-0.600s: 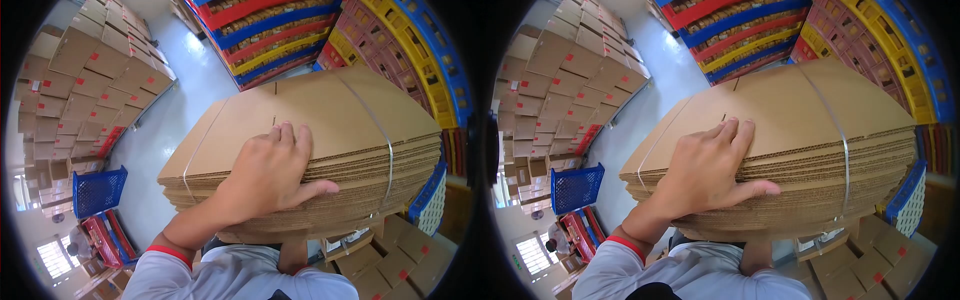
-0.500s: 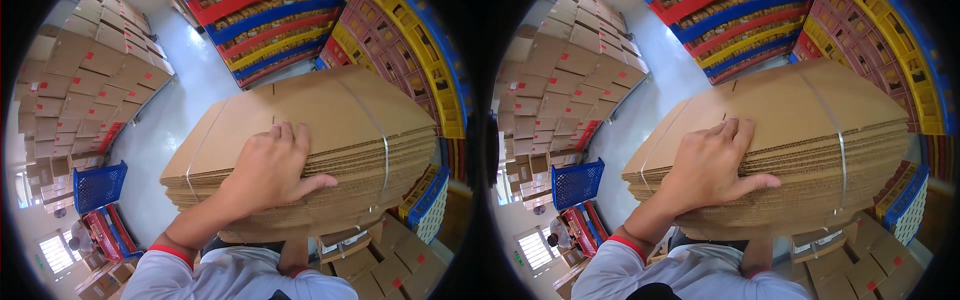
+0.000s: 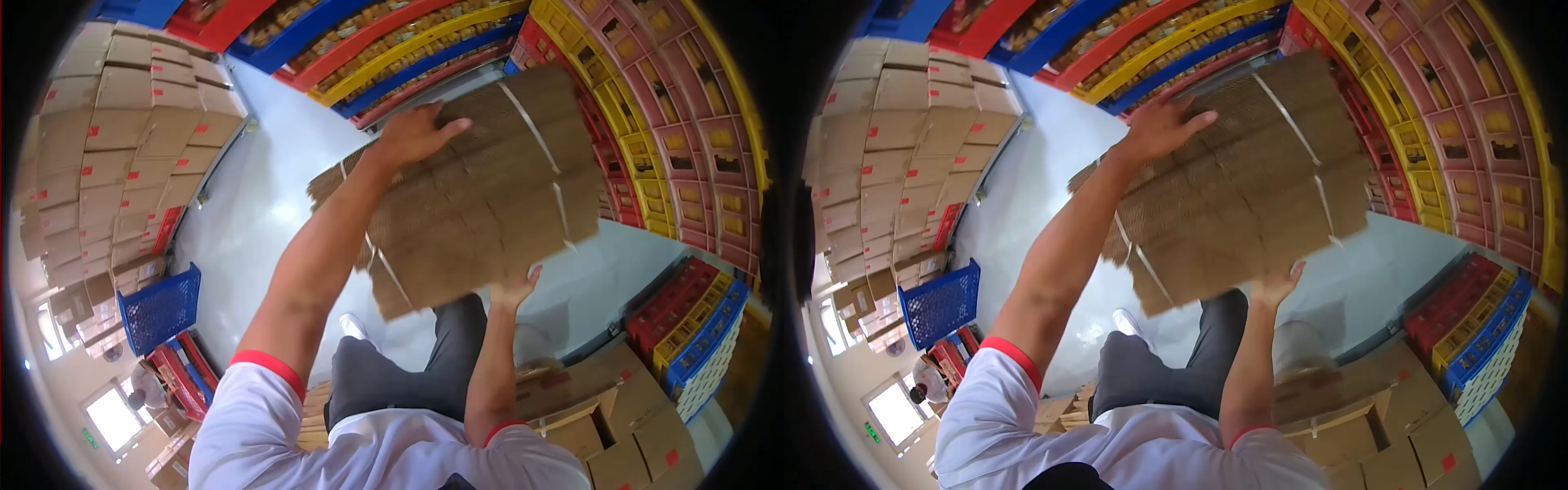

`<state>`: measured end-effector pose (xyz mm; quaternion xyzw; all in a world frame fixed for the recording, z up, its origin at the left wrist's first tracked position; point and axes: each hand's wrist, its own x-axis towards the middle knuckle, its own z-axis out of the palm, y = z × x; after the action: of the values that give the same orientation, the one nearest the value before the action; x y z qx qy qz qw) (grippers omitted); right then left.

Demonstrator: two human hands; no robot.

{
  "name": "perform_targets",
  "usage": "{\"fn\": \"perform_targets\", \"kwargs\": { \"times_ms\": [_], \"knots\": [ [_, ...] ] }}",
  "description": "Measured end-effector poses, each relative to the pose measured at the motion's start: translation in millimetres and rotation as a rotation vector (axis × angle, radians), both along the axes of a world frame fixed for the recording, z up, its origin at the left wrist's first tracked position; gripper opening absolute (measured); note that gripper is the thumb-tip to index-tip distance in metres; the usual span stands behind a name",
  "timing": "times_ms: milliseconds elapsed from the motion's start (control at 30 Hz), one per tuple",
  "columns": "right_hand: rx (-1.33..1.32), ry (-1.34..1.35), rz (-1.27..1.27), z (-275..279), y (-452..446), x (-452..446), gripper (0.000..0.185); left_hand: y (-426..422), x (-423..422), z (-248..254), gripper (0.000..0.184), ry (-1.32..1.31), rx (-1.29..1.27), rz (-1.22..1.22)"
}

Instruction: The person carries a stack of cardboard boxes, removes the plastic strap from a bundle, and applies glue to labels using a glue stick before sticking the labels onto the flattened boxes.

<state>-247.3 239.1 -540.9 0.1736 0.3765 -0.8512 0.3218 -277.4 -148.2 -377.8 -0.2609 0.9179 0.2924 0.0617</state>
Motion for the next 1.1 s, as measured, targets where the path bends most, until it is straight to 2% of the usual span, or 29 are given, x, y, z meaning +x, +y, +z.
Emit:
{"fn": "perform_targets", "kwargs": {
  "times_ms": [33,100,133,167,200,300,367,467,500,567,633,667,733,767,800,867,933,1000,1100],
  "knots": [
    [-0.051,-0.24,-0.166,1,-20,-14,0.063,-12,2,-57,0.099,0.064,0.084,0.015],
    [-0.124,-0.305,-0.049,-10,-49,-34,0.066,2,26,-131,0.105,-0.348,-0.034,-0.029],
    [0.034,-0.195,0.102,-4,-65,-41,0.068,12,44,-154,0.107,-0.489,0.027,-0.044],
    [0.192,-0.086,0.25,4,-79,-44,0.069,24,61,-169,0.11,-0.632,0.085,-0.061],
    [0.211,-0.03,0.335,7,-81,-48,0.071,40,75,-174,0.115,-0.657,0.028,-0.054],
    [0.197,-0.059,0.404,13,-62,-47,0.072,49,91,-192,0.126,-0.694,-0.028,-0.047],
    [0.286,-0.112,0.461,-11,-17,-26,0.069,57,97,-201,0.131,-0.717,-0.028,-0.057],
    [0.517,-0.151,0.546,-18,18,-5,0.062,48,90,-197,0.122,-0.762,-0.032,-0.074],
    [0.521,-0.155,0.531,-17,28,4,0.062,44,90,-199,0.12,-0.761,0.016,-0.071],
    [0.771,-0.109,0.687,-18,44,18,0.056,39,95,-196,0.117,-0.751,0.056,-0.079],
    [0.771,0.099,0.689,-82,96,62,0.053,45,111,-189,0.1,-0.584,0.071,0.016],
    [0.774,0.202,0.684,-112,120,82,0.052,51,129,-188,0.1,-0.586,0.066,-0.027],
    [0.902,0.166,0.715,-75,125,105,0.05,74,177,-180,0.078,-0.12,0.353,0.102],
    [1.015,0.158,0.796,-50,125,108,0.049,94,196,-158,0.062,-0.135,0.336,0.083],
    [1.074,0.157,0.862,-23,121,115,0.054,108,224,-156,0.052,-0.199,0.372,0.06],
    [1.076,0.168,0.806,5,119,141,0.055,141,288,-136,0.036,-0.184,0.556,0.001],
    [1.082,0.219,0.812,36,118,168,0.055,168,346,-113,0.037,-0.302,0.624,-0.151],
    [1.106,0.277,0.768,68,115,198,0.055,191,391,-76,0.043,-0.496,0.6,-0.202],
    [1.107,0.327,0.699,100,114,259,0.054,199,466,-47,0.045,-0.533,0.611,-0.248]
  ]
}}
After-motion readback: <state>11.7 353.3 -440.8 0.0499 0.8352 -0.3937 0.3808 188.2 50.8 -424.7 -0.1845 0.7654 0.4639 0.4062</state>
